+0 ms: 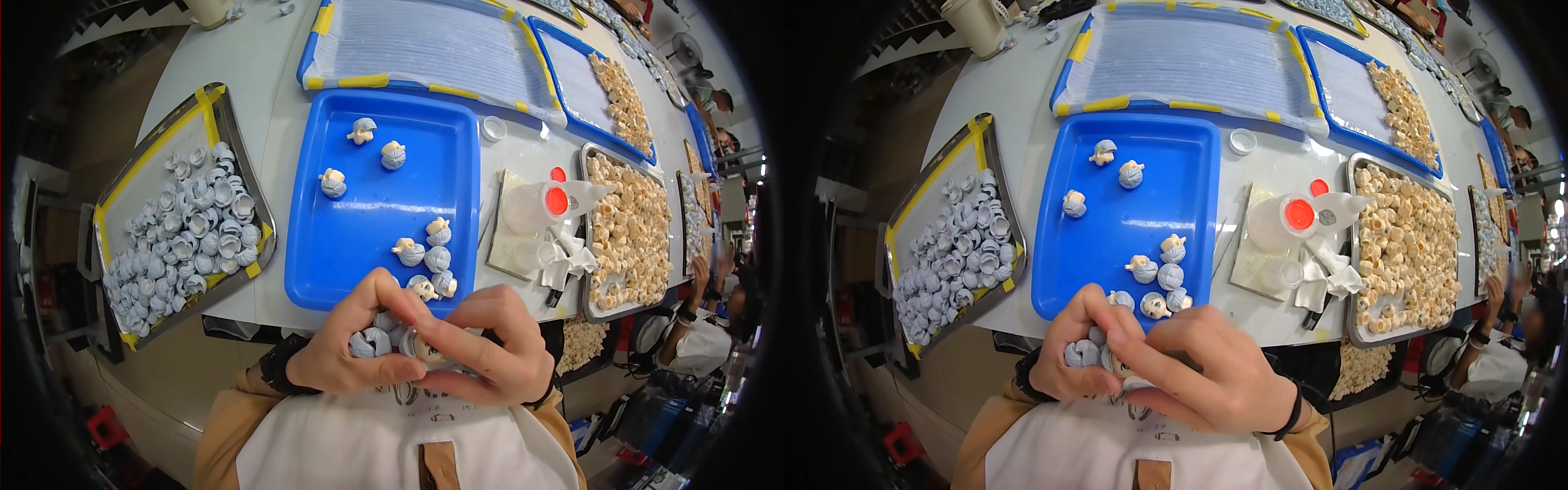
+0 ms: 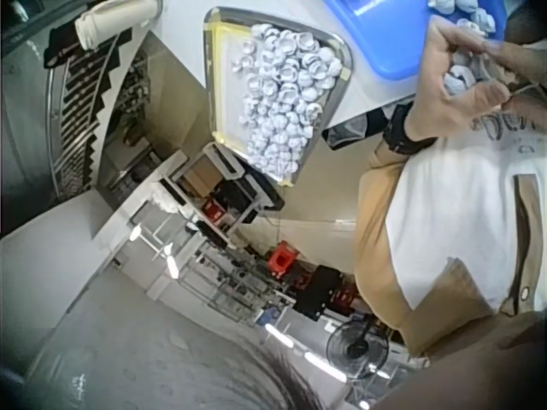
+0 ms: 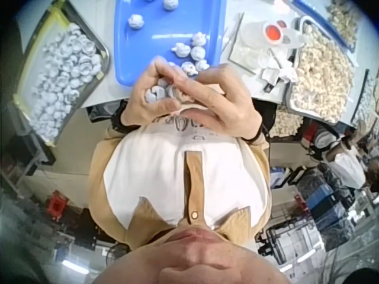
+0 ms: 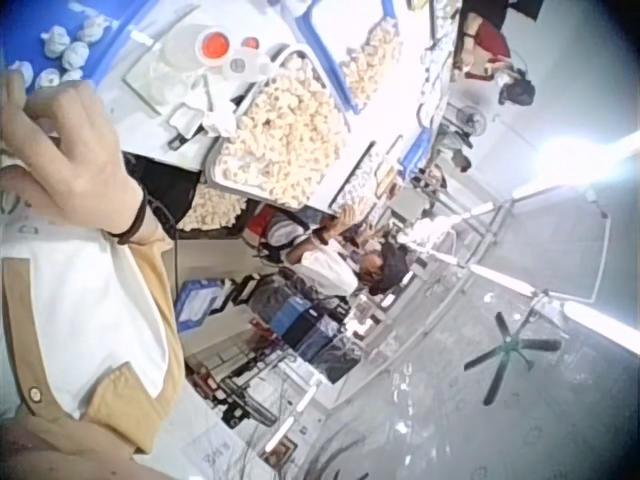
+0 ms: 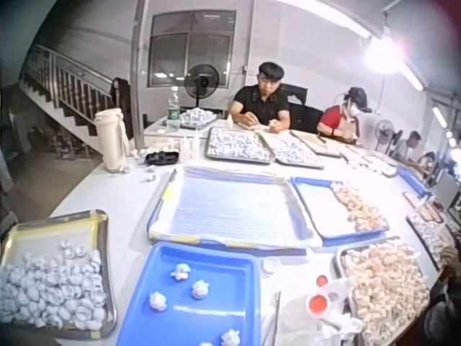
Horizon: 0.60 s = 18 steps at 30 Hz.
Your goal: The person assembles small decorative items by inserting a white component into a blue shell-like base. They pick up the parts from trays, apply adhesive from a bottle, and place the finished items onto a blue tray.
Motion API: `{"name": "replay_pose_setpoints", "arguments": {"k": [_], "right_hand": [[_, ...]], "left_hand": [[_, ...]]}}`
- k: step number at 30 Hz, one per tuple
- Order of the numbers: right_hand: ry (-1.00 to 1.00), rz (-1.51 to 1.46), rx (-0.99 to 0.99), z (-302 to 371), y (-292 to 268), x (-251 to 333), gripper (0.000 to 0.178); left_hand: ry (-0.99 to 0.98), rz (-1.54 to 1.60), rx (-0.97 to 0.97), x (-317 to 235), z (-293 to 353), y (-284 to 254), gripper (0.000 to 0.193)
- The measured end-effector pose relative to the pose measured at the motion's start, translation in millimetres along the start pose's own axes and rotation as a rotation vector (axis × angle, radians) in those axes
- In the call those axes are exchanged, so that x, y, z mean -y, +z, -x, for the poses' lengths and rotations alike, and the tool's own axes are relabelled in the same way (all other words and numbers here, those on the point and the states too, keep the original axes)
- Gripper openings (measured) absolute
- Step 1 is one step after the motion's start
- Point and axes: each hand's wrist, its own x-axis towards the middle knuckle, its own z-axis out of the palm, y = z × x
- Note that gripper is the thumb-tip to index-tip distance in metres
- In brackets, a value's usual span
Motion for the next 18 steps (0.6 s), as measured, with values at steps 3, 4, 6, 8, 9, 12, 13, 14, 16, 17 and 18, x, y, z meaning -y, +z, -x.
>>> {"name": "replay_pose_setpoints", "arguments": {"k": [3, 4, 6, 8, 9, 12, 13, 14, 16, 17, 18], "right_hand": [[-0.012, 0.192, -0.116, 3, 12, -2, 0.048], [-0.022, 0.251, -0.112, 2, 12, -1, 0.047], [-0.039, 0.370, -0.104, 2, 12, 2, 0.047], [-0.025, 0.335, -0.057, 3, 6, 4, 0.043], [-0.020, 0.315, -0.031, 5, 1, 3, 0.041], [0.112, 0.279, -0.077, 11, -16, 1, 0.036], [0.140, 0.300, -0.061, 10, -16, 0, 0.036], [0.169, 0.320, -0.045, 8, -15, -2, 0.037], [0.206, 0.371, 0.018, 3, -5, -5, 0.045], [0.214, 0.406, 0.028, 0, 2, -6, 0.047], [0.220, 0.440, 0.043, -4, 8, -7, 0.048]], "left_hand": [[-0.115, -0.069, -0.040, -4, 3, 1, 0.038], [-0.130, -0.089, -0.050, -4, 3, 3, 0.038], [-0.141, -0.155, -0.044, -4, 2, 4, 0.038], [-0.133, -0.245, -0.014, -4, 0, 4, 0.036], [-0.127, -0.154, -0.074, -5, 1, 3, 0.035], [0.038, 0.130, -0.273, -9, 5, -9, 0.027], [0.091, 0.190, -0.308, -10, 4, -12, 0.026], [0.144, 0.249, -0.343, -12, 5, -15, 0.024], [0.203, 0.338, -0.394, -13, 3, -15, 0.024], [0.177, 0.329, -0.385, -12, 3, -14, 0.024], [0.156, 0.322, -0.378, -11, 4, -13, 0.025]]}}
